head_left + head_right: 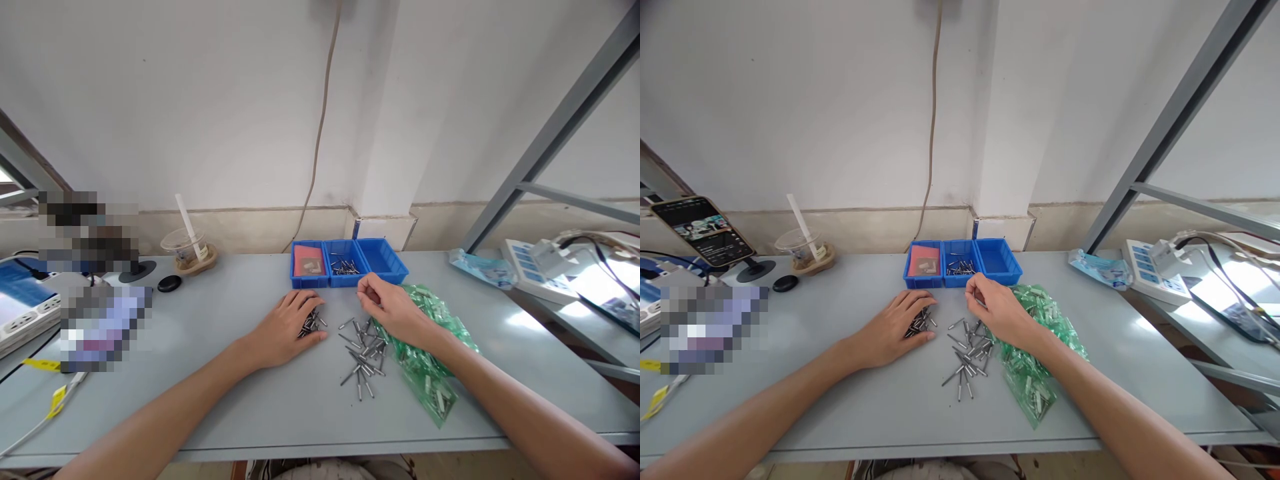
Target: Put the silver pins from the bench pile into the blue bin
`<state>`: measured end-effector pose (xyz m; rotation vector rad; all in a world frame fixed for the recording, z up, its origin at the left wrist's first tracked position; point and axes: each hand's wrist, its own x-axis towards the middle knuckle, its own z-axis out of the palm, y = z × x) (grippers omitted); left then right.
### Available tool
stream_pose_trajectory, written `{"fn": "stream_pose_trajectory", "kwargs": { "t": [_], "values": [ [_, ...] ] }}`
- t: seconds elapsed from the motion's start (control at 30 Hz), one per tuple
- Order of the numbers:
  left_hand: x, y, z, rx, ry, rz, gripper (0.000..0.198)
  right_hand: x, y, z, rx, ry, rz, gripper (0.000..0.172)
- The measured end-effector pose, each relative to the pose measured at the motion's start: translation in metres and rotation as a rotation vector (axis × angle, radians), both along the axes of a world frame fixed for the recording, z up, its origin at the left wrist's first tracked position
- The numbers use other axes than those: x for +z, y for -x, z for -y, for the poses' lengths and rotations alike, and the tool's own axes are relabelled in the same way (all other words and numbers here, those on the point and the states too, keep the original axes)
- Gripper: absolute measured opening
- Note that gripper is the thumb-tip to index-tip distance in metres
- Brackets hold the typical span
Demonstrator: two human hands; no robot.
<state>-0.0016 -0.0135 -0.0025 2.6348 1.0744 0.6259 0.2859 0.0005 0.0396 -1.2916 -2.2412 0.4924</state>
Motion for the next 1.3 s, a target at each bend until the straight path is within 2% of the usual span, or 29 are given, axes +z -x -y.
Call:
{"fn": "stream_pose_trajectory", "kwargs": {
  "t": [0.3,0.6,0.87,0.97,1.1,1.3],
  "values": [
    [-0.001,0.000,0.000,0.001,-0.004,0.000,0.051,-0.004,-0.001,-0.003,-0.063,0.037,-0.144,0.016],
    [-0.002,0.001,-0.001,0.009,0.006,-0.005,0.051,-0.005,-0.001,-0.002,-0.131,0.035,-0.208,0.010],
    [-0.001,0.000,-0.001,0.009,0.005,-0.008,0.051,-0.009,-0.001,-0.006,-0.102,0.059,-0.204,0.006],
    [-0.001,0.001,0.000,0.006,-0.003,-0.001,0.051,-0.010,-0.001,-0.006,-0.052,0.047,-0.150,0.001],
    [-0.001,0.001,0.000,0.010,0.002,-0.008,0.051,-0.012,-0.002,-0.007,0.018,0.018,0.008,0.004],
    [-0.001,0.000,0.000,0.009,0.011,0.004,0.052,-0.016,-0.005,-0.010,0.030,-0.080,0.224,0.009]
  ]
}}
